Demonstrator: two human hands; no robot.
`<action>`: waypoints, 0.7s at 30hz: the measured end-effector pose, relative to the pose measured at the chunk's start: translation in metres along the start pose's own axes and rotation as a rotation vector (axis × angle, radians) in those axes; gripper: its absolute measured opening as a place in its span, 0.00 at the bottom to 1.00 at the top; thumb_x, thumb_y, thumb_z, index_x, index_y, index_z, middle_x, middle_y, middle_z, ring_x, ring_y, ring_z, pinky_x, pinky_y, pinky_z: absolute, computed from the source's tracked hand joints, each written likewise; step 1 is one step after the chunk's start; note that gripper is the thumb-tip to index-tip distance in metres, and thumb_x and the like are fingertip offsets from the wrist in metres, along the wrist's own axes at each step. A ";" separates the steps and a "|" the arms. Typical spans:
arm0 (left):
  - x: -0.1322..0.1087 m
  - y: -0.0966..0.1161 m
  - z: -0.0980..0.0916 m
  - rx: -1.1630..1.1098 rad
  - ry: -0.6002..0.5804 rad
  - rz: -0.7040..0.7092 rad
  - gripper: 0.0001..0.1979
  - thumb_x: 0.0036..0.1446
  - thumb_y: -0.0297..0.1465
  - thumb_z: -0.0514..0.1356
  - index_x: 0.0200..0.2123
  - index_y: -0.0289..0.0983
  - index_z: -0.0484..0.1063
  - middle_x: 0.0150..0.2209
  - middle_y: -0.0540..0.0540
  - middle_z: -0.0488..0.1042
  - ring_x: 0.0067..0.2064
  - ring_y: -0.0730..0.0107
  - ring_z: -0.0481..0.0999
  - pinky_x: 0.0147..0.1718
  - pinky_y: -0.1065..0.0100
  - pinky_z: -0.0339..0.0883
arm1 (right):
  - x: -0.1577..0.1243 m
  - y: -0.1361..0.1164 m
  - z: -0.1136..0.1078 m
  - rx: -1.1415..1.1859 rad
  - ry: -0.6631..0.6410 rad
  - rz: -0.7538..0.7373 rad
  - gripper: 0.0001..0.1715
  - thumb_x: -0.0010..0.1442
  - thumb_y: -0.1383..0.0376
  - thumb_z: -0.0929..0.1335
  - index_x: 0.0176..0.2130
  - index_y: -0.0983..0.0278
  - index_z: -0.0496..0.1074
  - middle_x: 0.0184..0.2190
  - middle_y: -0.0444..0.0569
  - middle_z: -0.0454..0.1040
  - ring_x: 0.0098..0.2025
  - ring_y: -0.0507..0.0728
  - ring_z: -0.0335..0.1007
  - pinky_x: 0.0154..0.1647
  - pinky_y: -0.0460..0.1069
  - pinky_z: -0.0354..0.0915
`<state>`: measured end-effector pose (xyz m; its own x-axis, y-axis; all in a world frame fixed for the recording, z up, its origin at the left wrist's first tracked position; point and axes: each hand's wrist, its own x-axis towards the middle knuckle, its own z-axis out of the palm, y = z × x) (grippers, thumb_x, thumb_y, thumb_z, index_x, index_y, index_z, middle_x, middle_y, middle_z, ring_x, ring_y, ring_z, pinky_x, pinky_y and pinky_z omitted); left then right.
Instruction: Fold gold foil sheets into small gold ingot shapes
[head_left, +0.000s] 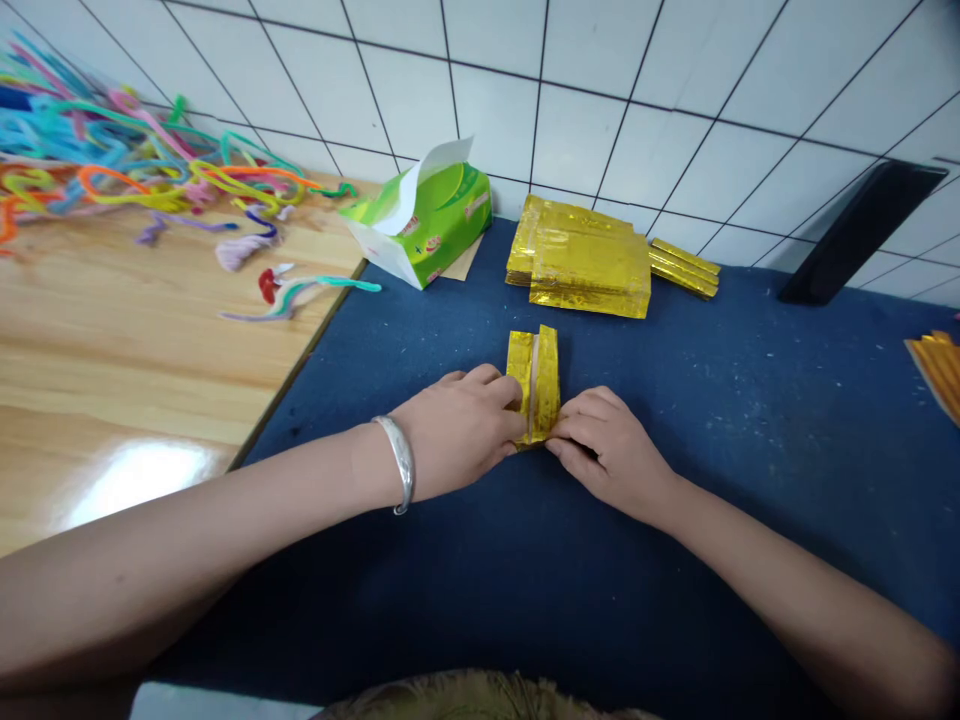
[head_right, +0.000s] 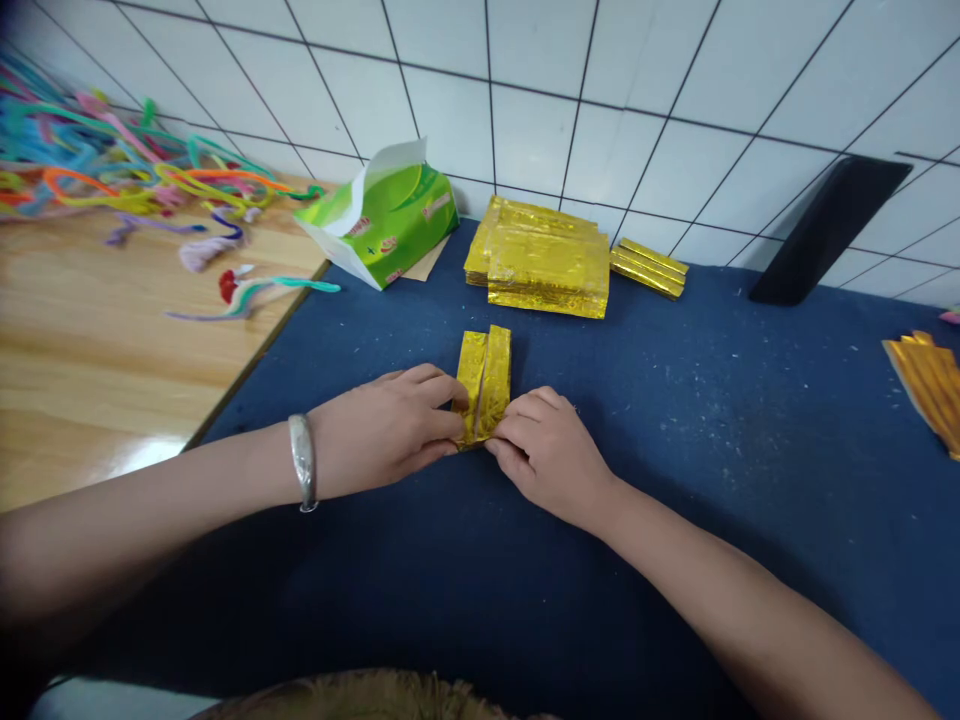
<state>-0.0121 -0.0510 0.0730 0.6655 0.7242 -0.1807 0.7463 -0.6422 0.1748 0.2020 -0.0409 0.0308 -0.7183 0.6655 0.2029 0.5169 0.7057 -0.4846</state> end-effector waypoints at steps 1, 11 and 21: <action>0.000 -0.001 0.000 -0.002 0.000 -0.008 0.10 0.60 0.33 0.52 0.35 0.40 0.73 0.43 0.44 0.67 0.46 0.61 0.65 0.42 0.60 0.62 | 0.000 -0.001 0.000 -0.002 0.006 0.011 0.11 0.61 0.62 0.62 0.33 0.63 0.73 0.32 0.48 0.71 0.39 0.55 0.63 0.43 0.53 0.58; 0.003 -0.004 0.005 -0.011 0.017 -0.034 0.13 0.60 0.35 0.51 0.33 0.38 0.74 0.44 0.44 0.68 0.46 0.60 0.64 0.39 0.60 0.58 | 0.001 -0.006 0.003 -0.062 0.031 0.115 0.06 0.57 0.65 0.64 0.29 0.64 0.68 0.32 0.47 0.69 0.38 0.56 0.61 0.43 0.52 0.57; 0.003 -0.010 0.001 -0.113 -0.022 -0.016 0.07 0.54 0.36 0.58 0.29 0.40 0.74 0.45 0.47 0.67 0.46 0.60 0.63 0.41 0.60 0.55 | 0.000 -0.007 0.005 -0.052 0.040 0.142 0.05 0.56 0.67 0.64 0.28 0.63 0.67 0.31 0.47 0.68 0.39 0.55 0.60 0.43 0.52 0.56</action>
<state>-0.0179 -0.0426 0.0699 0.6548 0.7275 -0.2049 0.7515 -0.5977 0.2794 0.1963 -0.0473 0.0298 -0.6178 0.7677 0.1700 0.6361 0.6150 -0.4660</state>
